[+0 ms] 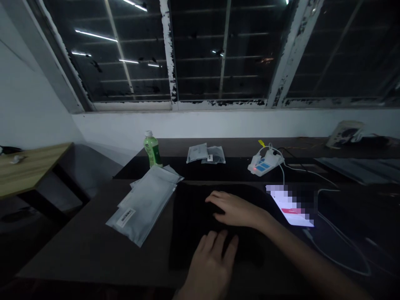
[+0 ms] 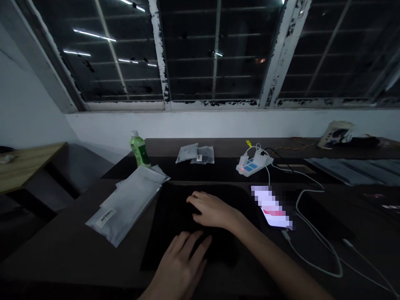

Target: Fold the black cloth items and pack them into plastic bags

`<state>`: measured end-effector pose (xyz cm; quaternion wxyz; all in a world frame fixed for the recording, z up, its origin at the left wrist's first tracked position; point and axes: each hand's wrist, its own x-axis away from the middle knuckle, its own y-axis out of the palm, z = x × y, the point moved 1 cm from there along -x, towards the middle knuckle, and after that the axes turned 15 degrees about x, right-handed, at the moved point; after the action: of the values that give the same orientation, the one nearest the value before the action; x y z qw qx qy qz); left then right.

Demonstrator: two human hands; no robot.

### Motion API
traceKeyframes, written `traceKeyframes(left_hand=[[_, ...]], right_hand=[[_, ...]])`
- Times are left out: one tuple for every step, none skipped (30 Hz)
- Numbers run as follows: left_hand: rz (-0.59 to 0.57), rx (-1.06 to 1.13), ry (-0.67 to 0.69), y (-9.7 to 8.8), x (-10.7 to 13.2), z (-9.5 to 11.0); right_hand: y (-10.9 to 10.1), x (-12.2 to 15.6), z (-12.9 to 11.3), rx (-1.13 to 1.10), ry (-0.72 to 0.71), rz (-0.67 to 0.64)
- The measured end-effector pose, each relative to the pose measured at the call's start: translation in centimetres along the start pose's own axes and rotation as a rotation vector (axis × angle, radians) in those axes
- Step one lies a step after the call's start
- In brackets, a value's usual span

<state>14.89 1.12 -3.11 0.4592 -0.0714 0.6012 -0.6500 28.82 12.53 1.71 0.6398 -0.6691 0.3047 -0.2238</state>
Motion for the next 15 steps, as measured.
traceKeyframes(left_hand=[[0.012,-0.008,-0.006,0.2,-0.2,0.1],[0.031,-0.016,-0.016,0.3,-0.5,0.3],[0.051,-0.028,-0.030,0.5,-0.8,0.4],[0.067,-0.043,-0.051,0.6,-1.1,0.5],[0.082,-0.060,-0.079,0.8,-1.3,0.5],[0.093,-0.076,-0.108,1.0,-1.6,0.5],[0.100,-0.086,-0.133,1.2,-1.7,0.4],[0.099,-0.087,-0.152,1.3,-1.9,0.4],[0.098,-0.079,-0.165,1.3,-1.9,0.3],[0.097,-0.066,-0.174,1.3,-1.9,0.2],[0.098,-0.053,-0.177,1.1,-1.9,0.1],[0.100,-0.039,-0.177,0.8,-1.8,0.0],[0.108,-0.026,-0.172,0.4,-1.8,-0.1],[0.120,-0.013,-0.164,-0.1,-1.7,-0.3],[0.138,0.004,-0.157,-0.7,-1.6,-0.5]], right_hand=[[0.4,-0.3,0.0,0.039,-0.008,-0.011],[0.8,-0.7,-0.1,0.089,-0.009,-0.013],[1.1,-1.0,-0.2,0.146,-0.003,-0.001],[1.3,-1.2,-0.3,0.208,0.007,0.021],[1.4,-1.5,-0.5,0.264,0.019,0.050],[1.4,-1.7,-0.6,0.307,0.034,0.085],[1.2,-1.8,-0.5,0.331,0.053,0.122],[0.8,-1.9,-0.3,0.336,0.085,0.163],[0.3,-2.0,0.2,0.319,0.134,0.207],[-0.3,-2.0,0.9,0.276,0.202,0.251],[-0.9,-1.9,1.9,0.217,0.281,0.292],[-1.6,-1.8,3.0,0.155,0.360,0.328],[-2.2,-1.7,4.3,0.088,0.437,0.359],[-2.8,-1.5,5.6,0.054,0.490,0.386],[-3.3,-1.1,6.9,0.034,0.524,0.409]])
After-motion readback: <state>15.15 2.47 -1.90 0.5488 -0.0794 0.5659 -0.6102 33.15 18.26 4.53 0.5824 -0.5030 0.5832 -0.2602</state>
